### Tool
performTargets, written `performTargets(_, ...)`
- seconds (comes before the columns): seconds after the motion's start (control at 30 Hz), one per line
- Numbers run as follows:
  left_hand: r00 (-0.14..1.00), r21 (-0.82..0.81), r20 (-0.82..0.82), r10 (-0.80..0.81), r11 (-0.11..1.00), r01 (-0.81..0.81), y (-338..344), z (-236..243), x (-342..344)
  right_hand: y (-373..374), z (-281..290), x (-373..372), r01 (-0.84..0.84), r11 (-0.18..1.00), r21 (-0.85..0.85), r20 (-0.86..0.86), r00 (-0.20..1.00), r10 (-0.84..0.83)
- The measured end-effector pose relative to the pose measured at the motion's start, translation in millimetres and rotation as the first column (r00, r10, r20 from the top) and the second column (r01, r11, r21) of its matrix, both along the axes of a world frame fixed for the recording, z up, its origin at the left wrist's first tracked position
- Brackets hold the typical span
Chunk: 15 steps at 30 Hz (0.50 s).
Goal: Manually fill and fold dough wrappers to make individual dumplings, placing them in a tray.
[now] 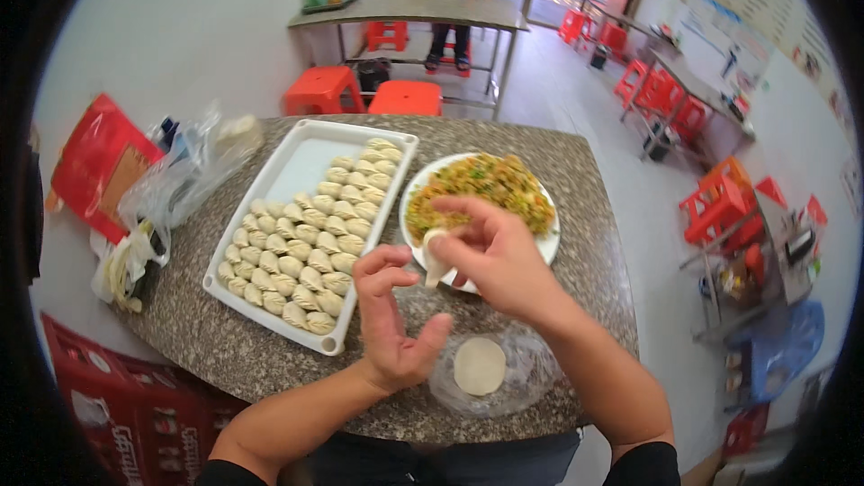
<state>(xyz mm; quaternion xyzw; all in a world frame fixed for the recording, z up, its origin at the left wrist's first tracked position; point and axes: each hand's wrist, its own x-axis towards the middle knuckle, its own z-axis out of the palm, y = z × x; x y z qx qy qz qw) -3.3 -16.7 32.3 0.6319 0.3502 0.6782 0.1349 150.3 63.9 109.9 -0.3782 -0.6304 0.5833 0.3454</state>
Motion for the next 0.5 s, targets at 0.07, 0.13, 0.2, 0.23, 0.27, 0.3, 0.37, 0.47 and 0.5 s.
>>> performTargets(0.07,0.998,-0.163,-0.034,0.053,0.985,-0.058,-1,1,-3,31,19,-25,-0.047,0.979,0.196,0.149,0.989,0.018)
performTargets(0.13,0.988,-0.188,-0.061,0.138,0.971,-0.148,7,-5,-1,61,29,-63,-0.118,0.943,0.312,0.219,0.974,0.050)
performTargets(0.2,0.965,-0.304,-0.234,0.121,0.933,-0.191,9,-15,-2,92,27,-108,-0.182,0.906,0.382,0.271,0.959,0.079)
performTargets(0.23,0.978,-0.336,-0.186,0.099,0.929,-0.158,10,-15,-1,108,24,-128,-0.225,0.867,0.444,0.315,0.945,0.084)
performTargets(0.27,0.979,-0.331,-0.173,0.105,0.930,-0.158,10,-17,-2,119,23,-147,-0.235,0.863,0.448,0.327,0.941,0.086)
performTargets(0.3,0.980,-0.352,-0.183,0.077,0.926,-0.138,10,-19,-3,130,21,-164,-0.272,0.834,0.481,0.413,0.909,0.059)
performTargets(0.37,0.980,-0.374,-0.193,0.045,0.920,-0.116,11,-19,1,155,16,-181,-0.312,0.798,0.516,0.491,0.871,0.024)
performTargets(0.47,0.981,-0.382,-0.195,0.024,0.919,-0.098,12,-18,5,190,0,-201,-0.222,0.815,0.536,0.561,0.815,-0.146)
performTargets(0.5,0.981,-0.400,-0.195,0.014,0.912,-0.093,11,-17,5,198,-1,-207,-0.172,0.878,0.447,0.601,0.785,-0.152)
